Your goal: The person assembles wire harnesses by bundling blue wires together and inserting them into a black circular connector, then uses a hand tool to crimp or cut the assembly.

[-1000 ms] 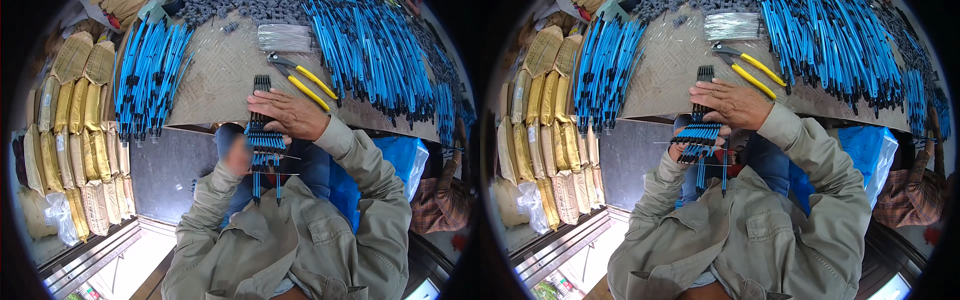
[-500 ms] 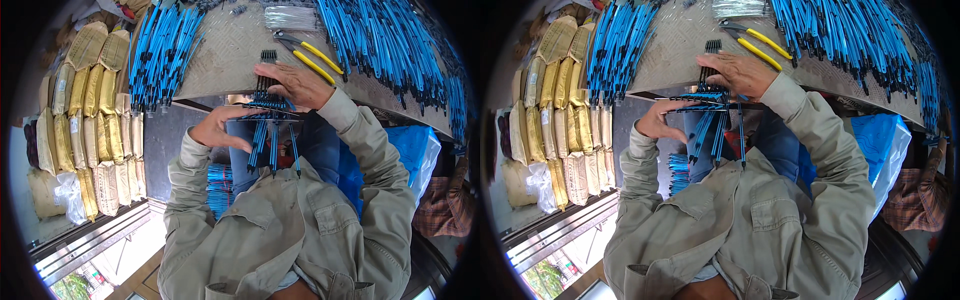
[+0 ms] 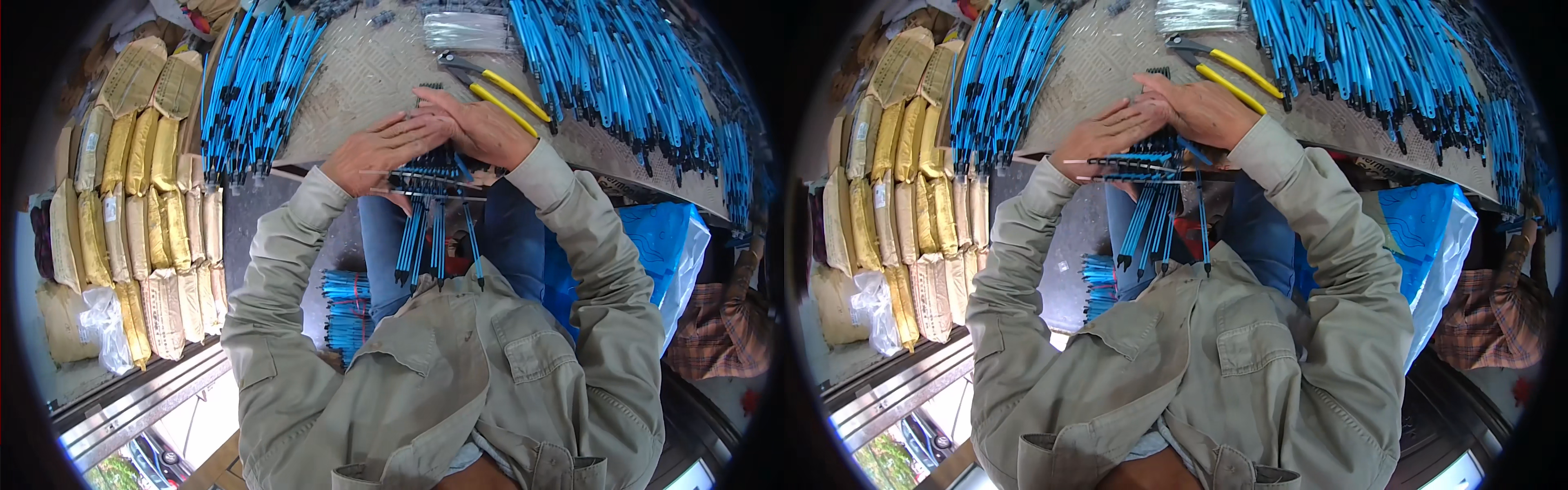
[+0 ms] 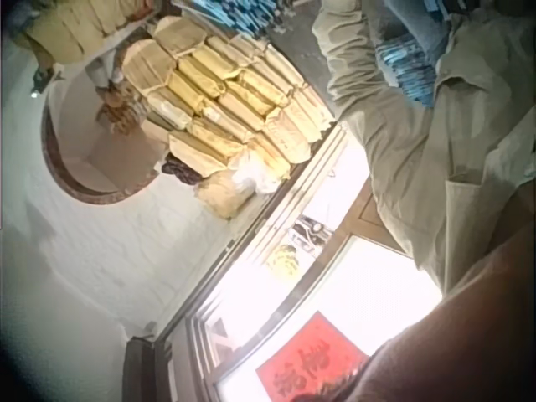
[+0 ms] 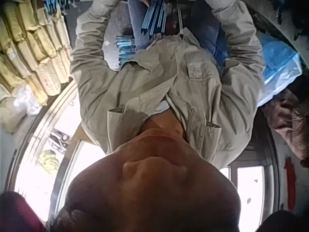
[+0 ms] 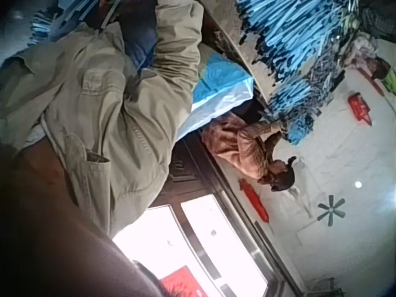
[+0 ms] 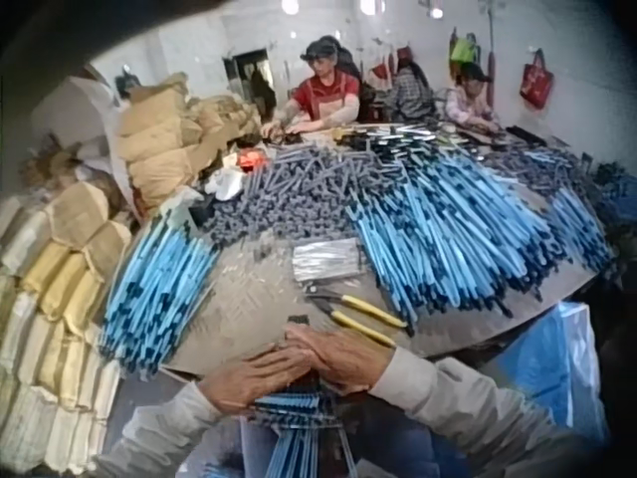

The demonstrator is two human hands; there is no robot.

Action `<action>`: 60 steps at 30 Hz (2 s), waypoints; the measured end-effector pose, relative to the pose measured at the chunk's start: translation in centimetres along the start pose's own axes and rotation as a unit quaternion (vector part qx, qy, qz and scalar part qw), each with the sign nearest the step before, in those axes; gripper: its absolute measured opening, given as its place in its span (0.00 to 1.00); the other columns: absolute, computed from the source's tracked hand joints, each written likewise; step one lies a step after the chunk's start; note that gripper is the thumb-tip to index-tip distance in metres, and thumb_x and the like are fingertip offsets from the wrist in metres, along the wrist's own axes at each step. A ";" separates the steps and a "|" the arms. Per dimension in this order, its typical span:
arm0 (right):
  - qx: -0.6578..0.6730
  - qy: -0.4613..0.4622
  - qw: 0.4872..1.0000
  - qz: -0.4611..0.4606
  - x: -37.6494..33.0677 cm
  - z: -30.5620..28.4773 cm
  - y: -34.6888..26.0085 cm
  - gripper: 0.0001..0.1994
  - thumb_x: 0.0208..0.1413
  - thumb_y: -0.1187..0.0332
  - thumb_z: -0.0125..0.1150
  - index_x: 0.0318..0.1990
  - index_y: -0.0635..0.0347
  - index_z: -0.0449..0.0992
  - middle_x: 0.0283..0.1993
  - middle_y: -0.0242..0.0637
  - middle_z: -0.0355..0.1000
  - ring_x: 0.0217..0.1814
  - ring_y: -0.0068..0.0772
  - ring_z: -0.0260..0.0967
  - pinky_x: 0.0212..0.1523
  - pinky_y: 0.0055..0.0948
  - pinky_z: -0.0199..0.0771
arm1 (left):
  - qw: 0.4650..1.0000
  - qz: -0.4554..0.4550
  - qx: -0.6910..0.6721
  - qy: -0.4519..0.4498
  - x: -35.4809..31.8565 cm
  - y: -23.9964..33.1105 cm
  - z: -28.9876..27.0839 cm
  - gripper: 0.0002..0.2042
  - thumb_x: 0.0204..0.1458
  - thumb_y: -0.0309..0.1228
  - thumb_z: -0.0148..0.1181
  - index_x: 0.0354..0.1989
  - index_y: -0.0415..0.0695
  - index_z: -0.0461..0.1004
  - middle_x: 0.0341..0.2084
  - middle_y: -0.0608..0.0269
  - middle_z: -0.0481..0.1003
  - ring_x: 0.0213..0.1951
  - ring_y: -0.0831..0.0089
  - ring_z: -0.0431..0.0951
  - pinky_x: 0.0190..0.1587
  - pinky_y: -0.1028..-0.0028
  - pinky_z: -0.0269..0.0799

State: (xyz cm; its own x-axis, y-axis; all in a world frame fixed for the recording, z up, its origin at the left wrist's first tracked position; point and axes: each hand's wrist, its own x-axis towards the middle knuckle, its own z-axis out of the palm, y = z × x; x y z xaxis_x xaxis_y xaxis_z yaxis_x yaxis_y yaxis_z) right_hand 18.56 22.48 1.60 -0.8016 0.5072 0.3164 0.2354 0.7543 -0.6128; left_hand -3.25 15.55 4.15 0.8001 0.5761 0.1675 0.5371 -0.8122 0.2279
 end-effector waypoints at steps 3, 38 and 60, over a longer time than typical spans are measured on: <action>0.030 -0.005 0.999 0.034 0.0 -0.3 0.2 0.21 0.62 0.62 0.40 0.60 0.59 0.55 0.47 0.44 0.71 0.48 0.44 0.69 0.47 0.33 0.68 | 0.992 0.008 0.121 -0.037 0.4 -0.4 1.0 0.48 0.28 0.50 0.63 0.63 0.49 0.51 0.62 0.67 0.54 0.63 0.68 0.52 0.64 0.64 0.47; -0.236 0.140 0.954 0.122 -1.5 -2.9 -0.7 0.07 0.49 0.72 0.54 0.36 0.52 0.75 0.27 0.36 0.65 0.28 0.42 0.69 0.24 0.36 0.67 | 1.000 0.007 0.006 -0.012 1.4 -0.1 0.2 0.36 0.38 0.31 0.57 0.61 0.43 0.54 0.62 0.60 0.54 0.63 0.65 0.53 0.64 0.66 0.49; -0.274 0.107 0.949 0.111 0.2 -2.3 -1.4 0.14 0.45 0.75 0.51 0.39 0.46 0.76 0.27 0.36 0.61 0.25 0.43 0.66 0.21 0.39 0.64 | 0.999 -0.038 -0.005 0.013 -1.8 -0.3 -0.3 0.34 0.35 0.24 0.52 0.58 0.41 0.59 0.59 0.58 0.59 0.61 0.62 0.58 0.61 0.63 0.54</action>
State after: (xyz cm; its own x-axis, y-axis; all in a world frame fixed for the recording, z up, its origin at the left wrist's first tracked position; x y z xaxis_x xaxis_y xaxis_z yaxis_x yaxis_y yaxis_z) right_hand 19.34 22.47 4.22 -0.5826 0.7078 0.3996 0.6832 0.6927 -0.2310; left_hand -4.96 14.83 4.06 0.7494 0.6388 0.1741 0.5934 -0.7647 0.2513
